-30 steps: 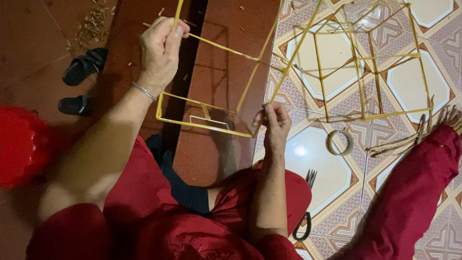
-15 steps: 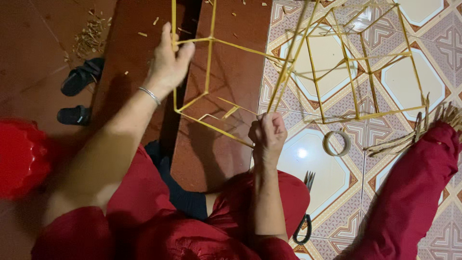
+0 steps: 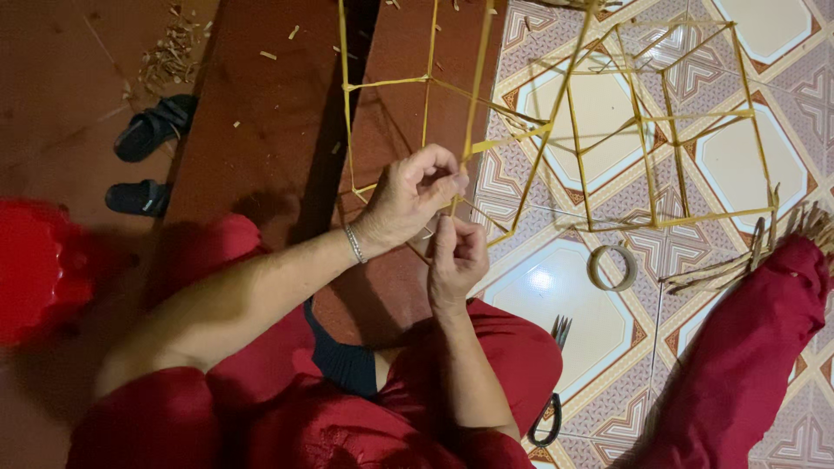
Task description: The person sits on the floor and assembles a rectangular bamboo frame by hand, inserting and adjusting thin bamboo strips into a pre-formed structure. They repeatedly align and press the strips into place, occasionally rotating the frame to access different sides.
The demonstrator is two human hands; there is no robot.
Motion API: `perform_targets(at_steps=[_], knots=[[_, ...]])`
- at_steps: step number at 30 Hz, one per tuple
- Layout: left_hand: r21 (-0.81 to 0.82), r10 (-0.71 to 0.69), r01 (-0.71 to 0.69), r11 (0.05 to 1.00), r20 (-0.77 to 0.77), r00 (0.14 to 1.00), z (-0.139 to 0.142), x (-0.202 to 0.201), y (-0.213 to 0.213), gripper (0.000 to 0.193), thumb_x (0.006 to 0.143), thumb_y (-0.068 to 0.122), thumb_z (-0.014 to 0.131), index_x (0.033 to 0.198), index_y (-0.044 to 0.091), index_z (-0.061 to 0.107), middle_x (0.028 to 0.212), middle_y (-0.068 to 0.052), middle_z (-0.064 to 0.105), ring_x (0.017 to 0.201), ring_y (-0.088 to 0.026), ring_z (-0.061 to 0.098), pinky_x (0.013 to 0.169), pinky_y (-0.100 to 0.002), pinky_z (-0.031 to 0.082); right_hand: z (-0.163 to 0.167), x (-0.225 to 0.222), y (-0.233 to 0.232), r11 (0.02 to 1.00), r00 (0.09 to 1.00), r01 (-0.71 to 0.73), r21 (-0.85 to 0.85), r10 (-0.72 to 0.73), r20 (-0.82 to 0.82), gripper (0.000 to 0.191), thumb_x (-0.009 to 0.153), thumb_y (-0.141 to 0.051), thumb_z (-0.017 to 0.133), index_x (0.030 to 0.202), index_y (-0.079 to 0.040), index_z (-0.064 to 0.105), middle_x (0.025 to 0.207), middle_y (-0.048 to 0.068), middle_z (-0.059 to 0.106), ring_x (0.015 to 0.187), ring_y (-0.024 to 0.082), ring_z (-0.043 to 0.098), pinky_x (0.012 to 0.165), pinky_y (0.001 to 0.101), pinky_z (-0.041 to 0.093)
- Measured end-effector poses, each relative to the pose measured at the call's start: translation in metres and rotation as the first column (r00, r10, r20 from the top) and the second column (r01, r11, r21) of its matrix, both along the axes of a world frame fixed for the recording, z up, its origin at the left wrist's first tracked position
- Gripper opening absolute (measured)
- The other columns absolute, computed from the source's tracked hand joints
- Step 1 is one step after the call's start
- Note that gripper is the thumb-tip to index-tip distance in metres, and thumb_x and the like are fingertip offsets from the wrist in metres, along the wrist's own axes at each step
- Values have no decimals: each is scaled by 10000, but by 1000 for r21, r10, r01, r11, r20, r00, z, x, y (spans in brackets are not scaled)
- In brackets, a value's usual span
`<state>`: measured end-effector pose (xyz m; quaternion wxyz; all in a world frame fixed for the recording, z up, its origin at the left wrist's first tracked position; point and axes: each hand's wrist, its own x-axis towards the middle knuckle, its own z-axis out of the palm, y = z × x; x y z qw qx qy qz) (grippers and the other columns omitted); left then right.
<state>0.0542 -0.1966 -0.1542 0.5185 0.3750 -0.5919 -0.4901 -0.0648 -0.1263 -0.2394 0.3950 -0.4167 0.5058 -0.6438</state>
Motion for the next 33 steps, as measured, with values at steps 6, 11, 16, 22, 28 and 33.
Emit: perform_targets(at_steps=[6,11,16,22,28,33], knots=[[120,-145,146,982,-25,989,-1,9,-3,198,1094,164,592,989,0,632,859,-26,709,817,-55,634,737,-232,524,-11,14,9,996,993,-82,-20,83,84,70,1076,-95,608,1091,-30,588,809,-3,606,658,36,543,576,199,458],[286,-113,153,946,-151,982,8,12,1,190,1055,222,571,1080,34,570,826,16,619,757,-37,590,630,-212,530,-6,27,7,968,964,-247,-47,251,93,84,1084,-110,588,1097,-46,535,828,-6,616,624,38,540,530,188,446],[282,-1,26,959,-87,996,12,19,-7,205,1084,281,558,1100,96,471,759,42,502,624,-25,482,484,-197,424,26,23,4,934,897,-320,-157,246,-368,167,1053,-63,644,1213,-18,625,1004,70,644,817,105,618,665,227,531],[360,112,-86,929,-53,992,7,37,-18,171,1054,281,554,1096,132,480,721,37,432,548,-37,417,409,-219,346,59,3,-7,926,658,-298,-231,24,-752,280,916,-33,788,1182,-95,727,1062,68,697,996,231,612,877,362,509],[82,-52,40,996,148,988,-4,36,-4,142,1152,219,473,1150,91,535,837,36,455,670,-51,423,565,-256,422,82,-11,-8,864,576,-91,-496,-360,-734,321,895,11,737,1186,-103,663,1174,143,668,1165,345,589,1026,487,453],[171,-178,142,975,221,959,1,26,13,239,944,125,565,1141,29,472,620,-7,452,560,-67,416,530,-253,362,83,-17,-15,870,654,-174,-461,-248,-715,321,915,66,754,1195,-61,663,1046,105,704,944,271,663,882,390,489]])
